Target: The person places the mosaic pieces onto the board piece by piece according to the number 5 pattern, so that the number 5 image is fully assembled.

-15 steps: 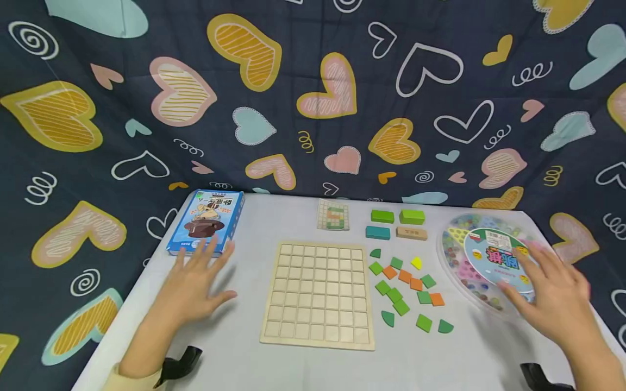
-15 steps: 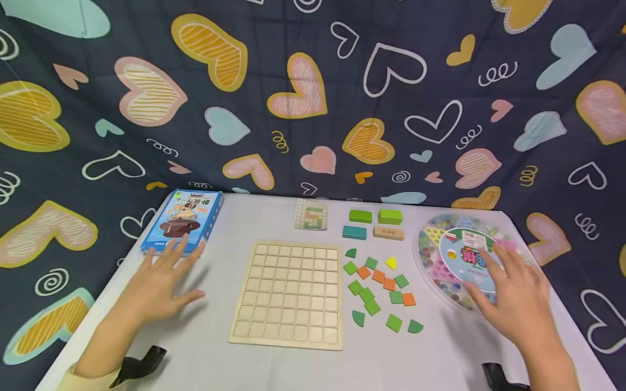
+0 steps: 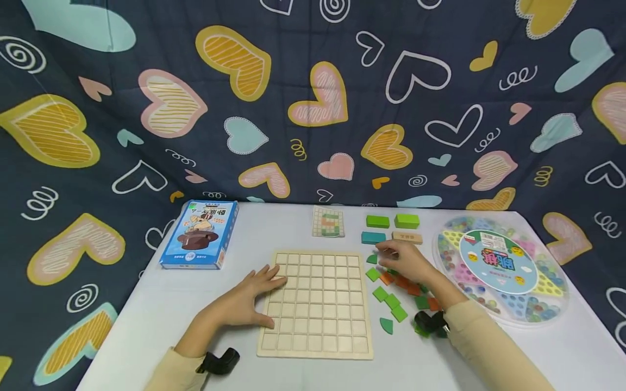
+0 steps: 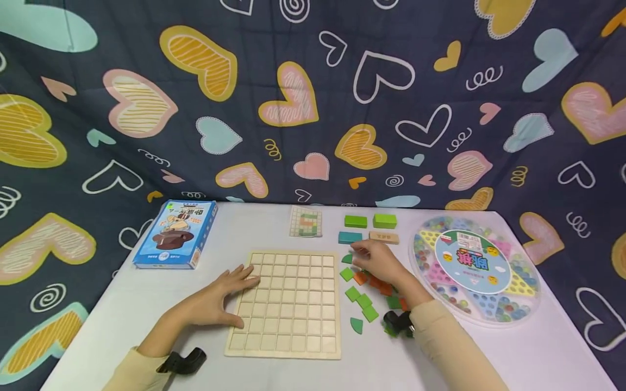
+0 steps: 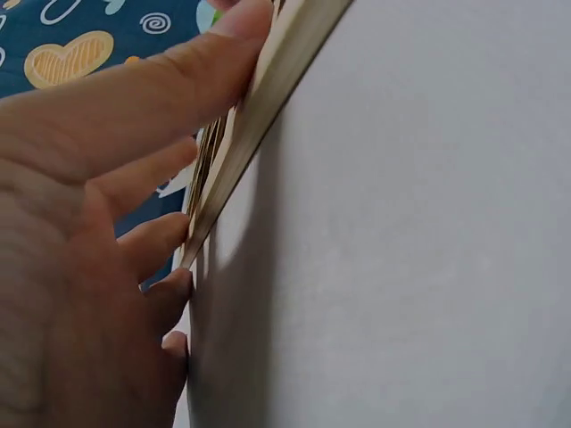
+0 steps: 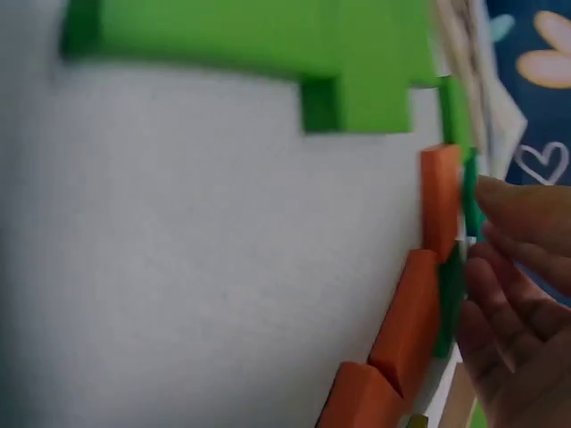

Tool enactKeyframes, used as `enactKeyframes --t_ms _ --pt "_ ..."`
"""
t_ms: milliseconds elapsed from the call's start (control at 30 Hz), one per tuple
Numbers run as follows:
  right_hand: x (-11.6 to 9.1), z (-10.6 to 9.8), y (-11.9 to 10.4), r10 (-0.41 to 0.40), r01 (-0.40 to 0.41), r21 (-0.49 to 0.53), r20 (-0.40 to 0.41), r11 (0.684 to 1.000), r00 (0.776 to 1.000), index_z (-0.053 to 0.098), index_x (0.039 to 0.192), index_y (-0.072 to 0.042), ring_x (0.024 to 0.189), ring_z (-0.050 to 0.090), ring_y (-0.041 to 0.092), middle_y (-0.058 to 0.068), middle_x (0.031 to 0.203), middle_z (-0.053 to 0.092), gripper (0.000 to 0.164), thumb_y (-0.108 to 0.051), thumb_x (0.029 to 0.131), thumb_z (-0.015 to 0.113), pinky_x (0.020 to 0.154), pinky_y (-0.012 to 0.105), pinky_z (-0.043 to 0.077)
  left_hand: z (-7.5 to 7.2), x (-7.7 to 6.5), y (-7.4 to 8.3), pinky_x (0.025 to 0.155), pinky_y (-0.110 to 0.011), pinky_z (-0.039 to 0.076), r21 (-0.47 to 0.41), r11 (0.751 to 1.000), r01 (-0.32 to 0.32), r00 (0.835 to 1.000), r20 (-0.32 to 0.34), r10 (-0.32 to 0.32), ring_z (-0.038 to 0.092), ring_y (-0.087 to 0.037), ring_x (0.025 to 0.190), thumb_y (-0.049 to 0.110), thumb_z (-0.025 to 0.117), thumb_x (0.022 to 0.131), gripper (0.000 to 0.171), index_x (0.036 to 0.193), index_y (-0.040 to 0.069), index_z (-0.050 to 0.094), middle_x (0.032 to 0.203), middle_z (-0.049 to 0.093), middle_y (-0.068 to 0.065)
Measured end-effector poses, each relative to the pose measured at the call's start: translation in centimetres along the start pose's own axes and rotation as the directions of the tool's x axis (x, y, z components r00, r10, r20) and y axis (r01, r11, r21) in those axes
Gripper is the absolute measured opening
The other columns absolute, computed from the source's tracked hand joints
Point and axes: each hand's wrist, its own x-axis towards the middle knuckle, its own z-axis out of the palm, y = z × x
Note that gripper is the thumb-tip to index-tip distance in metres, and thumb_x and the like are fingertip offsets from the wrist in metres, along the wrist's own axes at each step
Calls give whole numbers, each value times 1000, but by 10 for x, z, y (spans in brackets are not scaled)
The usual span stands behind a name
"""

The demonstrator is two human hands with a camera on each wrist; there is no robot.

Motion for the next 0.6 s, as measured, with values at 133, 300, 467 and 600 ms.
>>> enactKeyframes --t_ms 133,300,467,600 --pt "15 9 1 20 -18 -65 33 998 999 67 111 -5 95 59 24 8 107 62 29 -12 84 70 82 39 51 3 1 -2 114 -61 8 0 1000 -23 1000 9 23 11 -37 145 54 79 63 96 143 16 44 157 20 -12" --pt "14 9 -2 35 -35 -128 -4 991 999 67 101 -7 87 58 20 6 98 60 19 -11 82 70 76 37 51 1 4 -1 115 -60 11 13 1000 6 1000 11 -6 11 -34 146 54 80 61 95 142 20 45 158 20 -6" --pt "16 20 -33 15 -15 -20 1 1000 1000 65 106 -6 91 62 21 8 102 64 21 -10 86 68 78 35 55 -1 -1 -2 114 -61 13 12 999 48 998 28 -49 10 -33 146 52 82 61 94 142 23 45 159 19 -3" --pt "34 45 -69 -61 51 110 86 993 994 65 111 -5 95 61 21 7 106 64 25 -13 87 67 81 32 55 -1 -4 -3 115 -60 12 9 999 46 998 30 -47 9 -33 147 52 81 62 94 143 22 44 159 18 -4"
